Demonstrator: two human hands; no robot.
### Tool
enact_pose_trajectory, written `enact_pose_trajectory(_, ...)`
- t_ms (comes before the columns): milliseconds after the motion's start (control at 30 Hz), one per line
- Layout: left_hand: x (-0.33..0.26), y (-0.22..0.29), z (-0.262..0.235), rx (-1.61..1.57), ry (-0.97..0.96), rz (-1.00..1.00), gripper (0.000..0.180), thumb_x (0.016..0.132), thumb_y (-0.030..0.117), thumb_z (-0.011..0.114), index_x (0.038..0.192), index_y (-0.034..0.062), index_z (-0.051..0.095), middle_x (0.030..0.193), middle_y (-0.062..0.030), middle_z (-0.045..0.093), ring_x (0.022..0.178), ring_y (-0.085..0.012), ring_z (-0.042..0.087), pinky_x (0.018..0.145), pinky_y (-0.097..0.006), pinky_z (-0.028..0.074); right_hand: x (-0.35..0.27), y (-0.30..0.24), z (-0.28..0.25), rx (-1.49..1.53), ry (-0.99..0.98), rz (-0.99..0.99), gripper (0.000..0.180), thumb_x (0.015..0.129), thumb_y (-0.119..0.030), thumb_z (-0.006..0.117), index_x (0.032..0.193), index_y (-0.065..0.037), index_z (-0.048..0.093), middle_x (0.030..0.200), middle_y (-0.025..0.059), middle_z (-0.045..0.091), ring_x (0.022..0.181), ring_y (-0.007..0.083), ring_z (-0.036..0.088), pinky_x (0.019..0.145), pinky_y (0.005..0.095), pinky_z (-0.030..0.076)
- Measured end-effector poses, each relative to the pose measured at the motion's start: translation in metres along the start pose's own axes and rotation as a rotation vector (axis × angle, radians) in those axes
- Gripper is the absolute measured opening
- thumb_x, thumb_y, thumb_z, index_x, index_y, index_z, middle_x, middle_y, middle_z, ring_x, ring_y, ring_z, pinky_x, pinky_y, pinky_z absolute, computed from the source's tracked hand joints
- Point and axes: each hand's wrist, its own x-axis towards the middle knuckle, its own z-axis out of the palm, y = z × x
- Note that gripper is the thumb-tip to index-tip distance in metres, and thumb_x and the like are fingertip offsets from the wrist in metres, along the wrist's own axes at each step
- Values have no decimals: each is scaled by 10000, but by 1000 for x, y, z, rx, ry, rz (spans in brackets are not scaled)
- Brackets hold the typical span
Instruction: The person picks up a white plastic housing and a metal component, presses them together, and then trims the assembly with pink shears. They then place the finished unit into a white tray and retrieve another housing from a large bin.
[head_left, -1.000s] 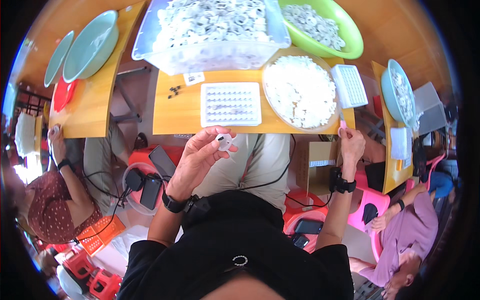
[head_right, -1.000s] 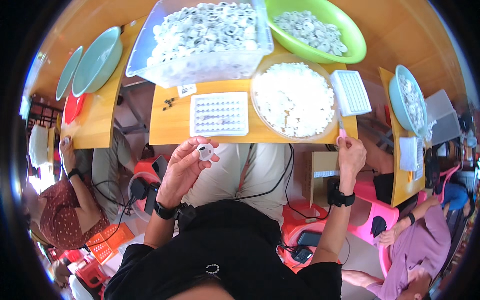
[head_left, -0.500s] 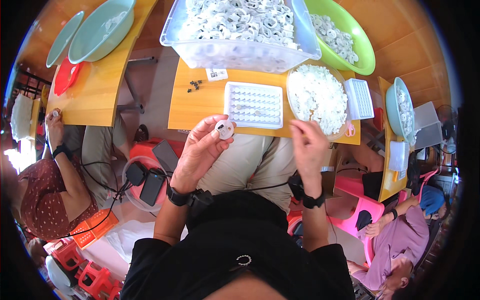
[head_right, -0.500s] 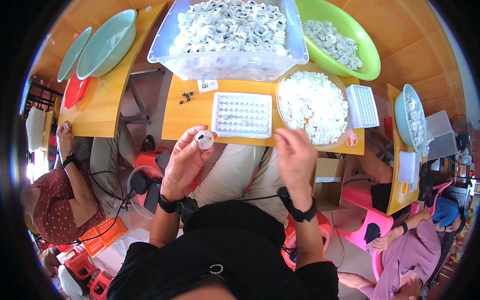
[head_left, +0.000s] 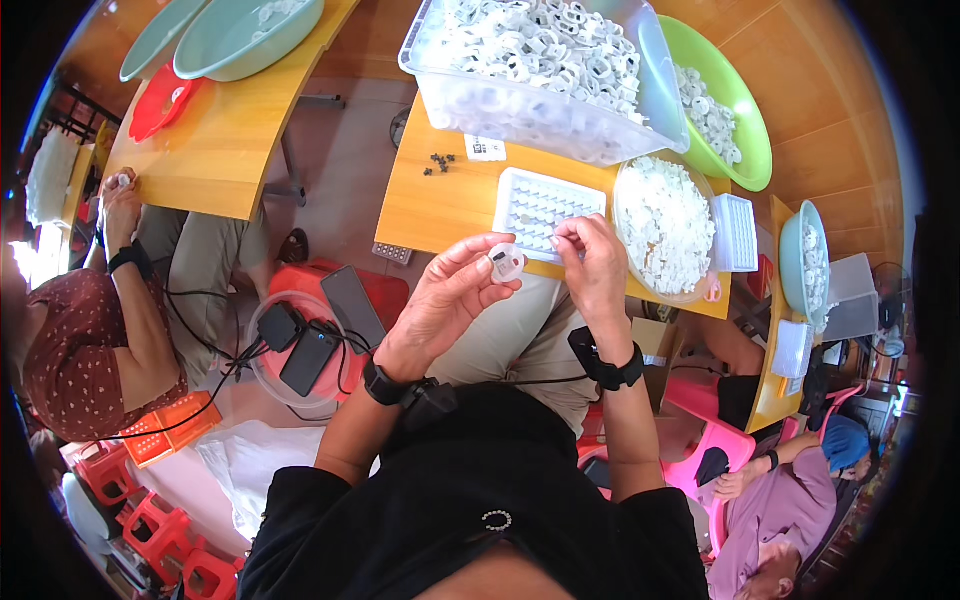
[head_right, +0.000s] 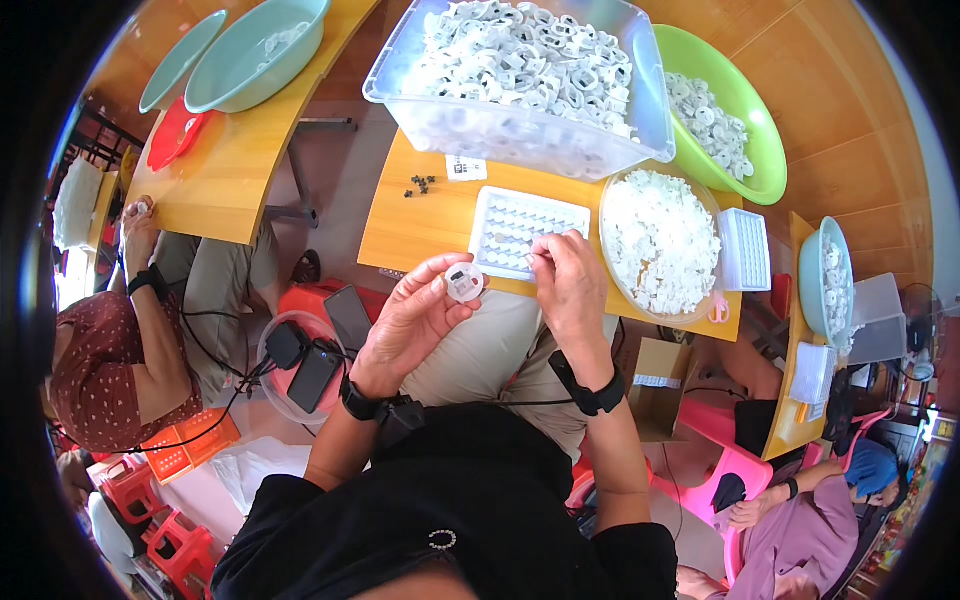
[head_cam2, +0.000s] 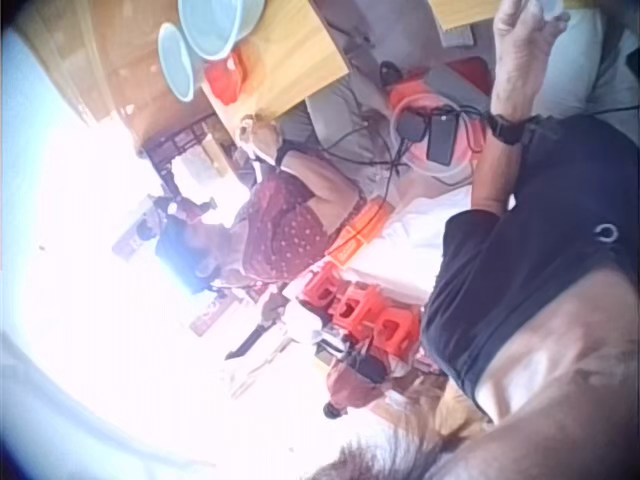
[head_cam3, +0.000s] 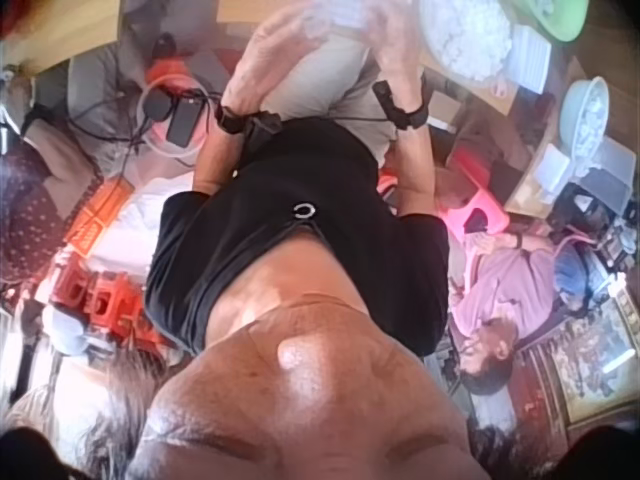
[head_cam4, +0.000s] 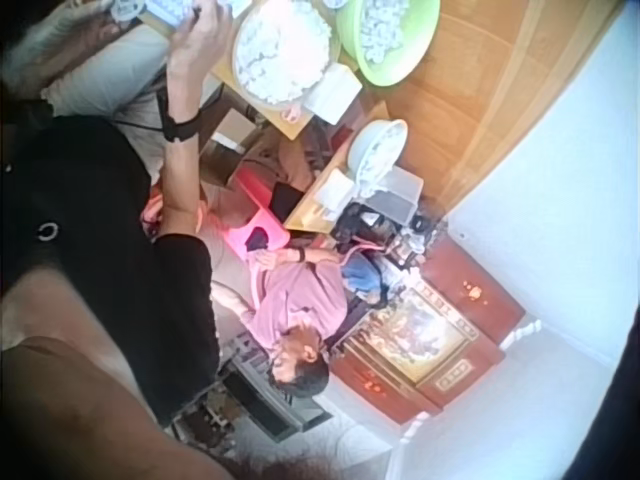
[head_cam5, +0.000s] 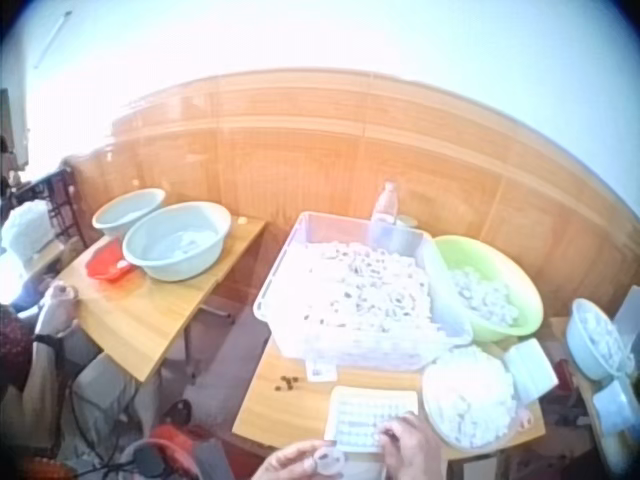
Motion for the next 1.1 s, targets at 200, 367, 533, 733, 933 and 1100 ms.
enact_pose_trajectory(200, 1, -2, 1, 37, -18, -41, 314, 914, 198, 521, 1158, 1, 512, 1070, -86, 582, 926, -192, 605, 827, -295, 513, -7, -21, -10, 315, 21, 94, 73, 748, 27, 622, 808, 7, 585, 761, 80, 551, 664, 194, 557, 595, 284, 443)
enact_pose_trajectory(367, 3, -7, 4, 84, 20, -15, 255, 908, 151, 524, 1121, 11, 548, 1074, -77, 586, 915, -173, 608, 822, -297, 517, -19, -59, -25, 461, -30, 62, 95, 754, 44, 614, 841, 8, 601, 788, 77, 568, 667, 166, 558, 581, 252, 444)
enact_pose_trajectory(533, 2, -13, 8, 120, 8, 23, 215, 896, 93, 531, 1095, 23, 578, 1095, -74, 585, 931, -155, 601, 820, -298, 521, -28, -68, -20, 303, 28, -41, 138, 737, 60, 608, 855, -12, 602, 797, 98, 565, 699, 234, 575, 613, 307, 463)
enact_pose_trajectory(733, -2, -14, 12, 188, 14, 20, 218, 886, 71, 543, 1096, 31, 588, 1068, -65, 600, 942, -128, 591, 821, -292, 522, -34, -65, -16, 181, 81, -140, 215, 694, 86, 606, 882, -9, 568, 770, 105, 560, 683, 267, 550, 586, 352, 450)
enact_pose_trajectory(933, -3, -15, 12, 263, 12, 31, 208, 887, 68, 537, 1084, 19, 586, 1068, -69, 600, 951, -134, 592, 833, -306, 518, -34, -66, -14, 34, 148, -298, 216, 661, 111, 621, 825, -17, 564, 717, 98, 555, 622, 243, 546, 530, 331, 431)
enact_pose_trajectory(1100, -5, -16, 6, 317, 4, 31, 210, 888, 70, 538, 1085, 18, 587, 1049, -64, 606, 946, -134, 592, 841, -306, 514, -34, -60, -15, 124, 14, -180, 178, 685, 73, 607, 838, -9, 563, 722, 95, 522, 691, 266, 536, 591, 348, 444)
